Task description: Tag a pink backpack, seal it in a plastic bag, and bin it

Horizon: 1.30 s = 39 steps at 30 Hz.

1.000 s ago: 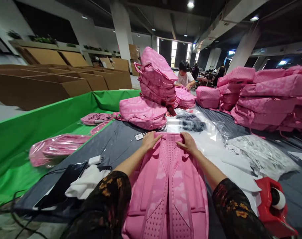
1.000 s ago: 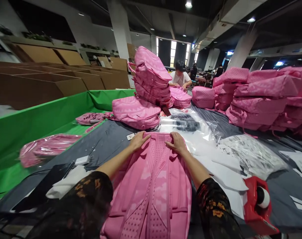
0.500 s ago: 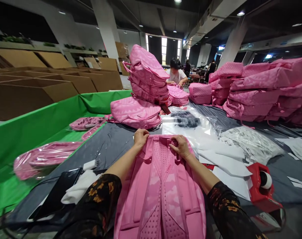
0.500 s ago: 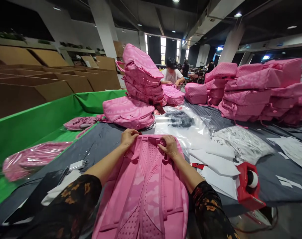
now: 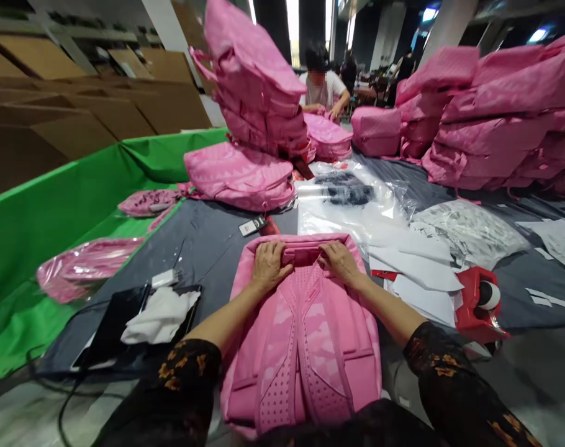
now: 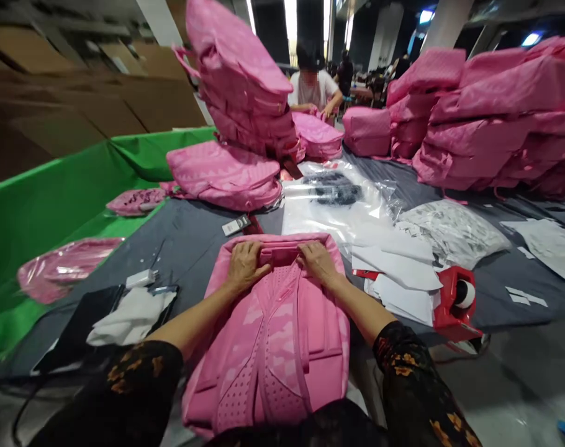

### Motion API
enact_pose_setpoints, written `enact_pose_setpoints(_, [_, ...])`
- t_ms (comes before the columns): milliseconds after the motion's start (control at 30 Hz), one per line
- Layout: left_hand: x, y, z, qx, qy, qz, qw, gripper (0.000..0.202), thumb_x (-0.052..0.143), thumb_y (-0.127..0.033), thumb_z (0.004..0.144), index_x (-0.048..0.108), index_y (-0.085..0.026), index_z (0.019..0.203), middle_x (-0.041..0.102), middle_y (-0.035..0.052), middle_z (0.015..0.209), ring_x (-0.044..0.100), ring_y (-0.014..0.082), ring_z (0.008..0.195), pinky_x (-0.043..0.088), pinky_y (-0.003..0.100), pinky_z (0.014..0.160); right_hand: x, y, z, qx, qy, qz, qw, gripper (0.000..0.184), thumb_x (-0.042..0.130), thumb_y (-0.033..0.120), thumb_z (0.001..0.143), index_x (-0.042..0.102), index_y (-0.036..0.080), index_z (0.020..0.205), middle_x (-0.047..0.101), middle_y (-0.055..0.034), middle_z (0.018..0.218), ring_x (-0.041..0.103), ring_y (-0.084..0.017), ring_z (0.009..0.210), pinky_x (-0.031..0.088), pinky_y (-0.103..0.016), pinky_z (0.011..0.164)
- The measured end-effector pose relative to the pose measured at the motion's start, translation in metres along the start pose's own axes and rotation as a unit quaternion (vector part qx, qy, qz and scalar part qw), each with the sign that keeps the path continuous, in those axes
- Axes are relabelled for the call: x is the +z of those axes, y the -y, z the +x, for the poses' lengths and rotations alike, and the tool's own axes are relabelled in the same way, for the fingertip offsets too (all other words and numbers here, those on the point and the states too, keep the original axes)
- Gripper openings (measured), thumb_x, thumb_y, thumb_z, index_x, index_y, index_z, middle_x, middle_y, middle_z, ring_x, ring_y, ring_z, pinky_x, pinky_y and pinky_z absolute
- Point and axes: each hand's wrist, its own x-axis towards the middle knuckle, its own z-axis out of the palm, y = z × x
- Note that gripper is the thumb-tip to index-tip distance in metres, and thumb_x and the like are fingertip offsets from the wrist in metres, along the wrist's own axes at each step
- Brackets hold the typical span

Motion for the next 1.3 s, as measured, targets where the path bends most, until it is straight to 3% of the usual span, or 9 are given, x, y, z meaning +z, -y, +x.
enact_pose_setpoints(133, [0.010, 0.015, -0.008, 0.044, 0.064, -0.020, 0.997, 0.052, 0.064, -0.045, 0.087, 0.060, -0.017, 0.131, 0.062, 0.0161, 0.128, 0.051, 0.0356, 0.118, 0.038, 0.048, 0.106, 0.004, -0.018, 0.008, 0.000, 0.086, 0.015, 0.996, 0.035, 0.067, 0.021, 0.094, 0.066, 0.015, 0.129, 0.070, -0.0163, 0.128, 0.063, -0.029, 0.119, 0.049, -0.043, 0.106])
enact_pose_setpoints(333, [0.035, 0.028, 0.053, -0.024, 0.120, -0.008, 0.992, 0.060, 0.065, -0.049, 0.087, 0.058, -0.016, 0.136, 0.060, 0.0178, 0.132, 0.050, 0.0382, 0.121, 0.038, 0.049, 0.105, 0.020, -0.034, 0.070, 0.066, 0.137, -0.057, 0.987, 0.031, 0.064, 0.026, 0.097, 0.068, 0.014, 0.125, 0.071, -0.0168, 0.124, 0.065, -0.028, 0.115, 0.048, -0.040, 0.102])
enact_pose_setpoints(467, [0.025, 0.028, 0.076, -0.048, 0.139, -0.051, 0.988, 0.072, 0.071, -0.050, 0.083, 0.055, -0.011, 0.141, 0.055, 0.0216, 0.139, 0.047, 0.0400, 0.131, 0.037, 0.051, 0.111, 0.018, -0.035, 0.087, 0.091, 0.140, -0.056, 0.984, 0.029, 0.067, 0.030, 0.096, 0.070, 0.017, 0.121, 0.072, -0.0146, 0.122, 0.066, -0.028, 0.113, 0.049, -0.037, 0.096])
enact_pose_setpoints(600, [0.012, 0.003, 0.055, -0.040, 0.090, -0.123, 0.987, 0.086, 0.065, -0.061, 0.089, 0.037, -0.021, 0.160, 0.030, 0.0182, 0.165, 0.022, 0.0397, 0.156, 0.025, 0.055, 0.124, 0.019, -0.035, 0.086, 0.098, 0.103, -0.041, 0.989, 0.024, 0.065, 0.032, 0.097, 0.069, 0.018, 0.116, 0.075, -0.0126, 0.115, 0.068, -0.027, 0.105, 0.050, -0.037, 0.089])
enact_pose_setpoints(667, [0.014, -0.021, 0.040, -0.018, 0.126, -0.110, 0.986, 0.081, 0.059, -0.067, 0.091, 0.038, -0.032, 0.161, 0.028, 0.0122, 0.169, 0.012, 0.0421, 0.159, 0.016, 0.065, 0.125, 0.023, -0.032, 0.083, 0.103, 0.083, -0.048, 0.990, 0.023, 0.064, 0.029, 0.097, 0.068, 0.017, 0.117, 0.074, -0.0139, 0.114, 0.067, -0.028, 0.104, 0.049, -0.037, 0.090])
enact_pose_setpoints(767, [0.022, -0.050, 0.027, -0.013, 0.209, -0.059, 0.976, 0.074, 0.054, -0.068, 0.093, 0.039, -0.039, 0.160, 0.029, 0.0100, 0.171, 0.006, 0.0427, 0.161, 0.005, 0.075, 0.121, 0.026, -0.023, 0.078, 0.117, 0.071, -0.082, 0.987, 0.024, 0.060, 0.025, 0.098, 0.067, 0.013, 0.118, 0.073, -0.0181, 0.114, 0.065, -0.031, 0.106, 0.048, -0.040, 0.094])
enact_pose_setpoints(933, [0.022, -0.057, 0.027, -0.041, 0.195, -0.032, 0.979, 0.064, 0.050, -0.063, 0.098, 0.041, -0.042, 0.158, 0.021, 0.0093, 0.174, 0.003, 0.0366, 0.162, 0.006, 0.072, 0.123, -0.001, -0.026, 0.079, 0.057, 0.045, -0.134, 0.988, 0.039, 0.052, 0.011, 0.095, 0.062, 0.015, 0.133, 0.062, -0.0205, 0.139, 0.054, -0.033, 0.127, 0.042, -0.045, 0.106])
enact_pose_setpoints(1067, [0.022, -0.052, 0.026, -0.048, 0.176, -0.038, 0.982, 0.063, 0.052, -0.065, 0.096, 0.045, -0.045, 0.155, 0.026, 0.0076, 0.173, 0.006, 0.0382, 0.162, 0.004, 0.073, 0.122, -0.025, -0.051, 0.111, 0.143, 0.168, -0.148, 0.964, 0.047, 0.070, 0.018, 0.087, 0.061, 0.016, 0.133, 0.065, -0.0176, 0.131, 0.060, -0.031, 0.114, 0.046, -0.035, 0.084])
enact_pose_setpoints(1300, [0.029, -0.045, 0.031, -0.068, 0.146, -0.018, 0.987, 0.062, 0.052, -0.066, 0.096, 0.048, -0.044, 0.154, 0.024, 0.0081, 0.173, 0.006, 0.0368, 0.162, 0.000, 0.068, 0.125, -0.014, -0.071, 0.152, 0.173, 0.285, -0.179, 0.926, 0.048, 0.088, 0.031, 0.072, 0.068, 0.018, 0.114, 0.071, -0.0087, 0.113, 0.065, -0.024, 0.099, 0.040, -0.026, 0.068])
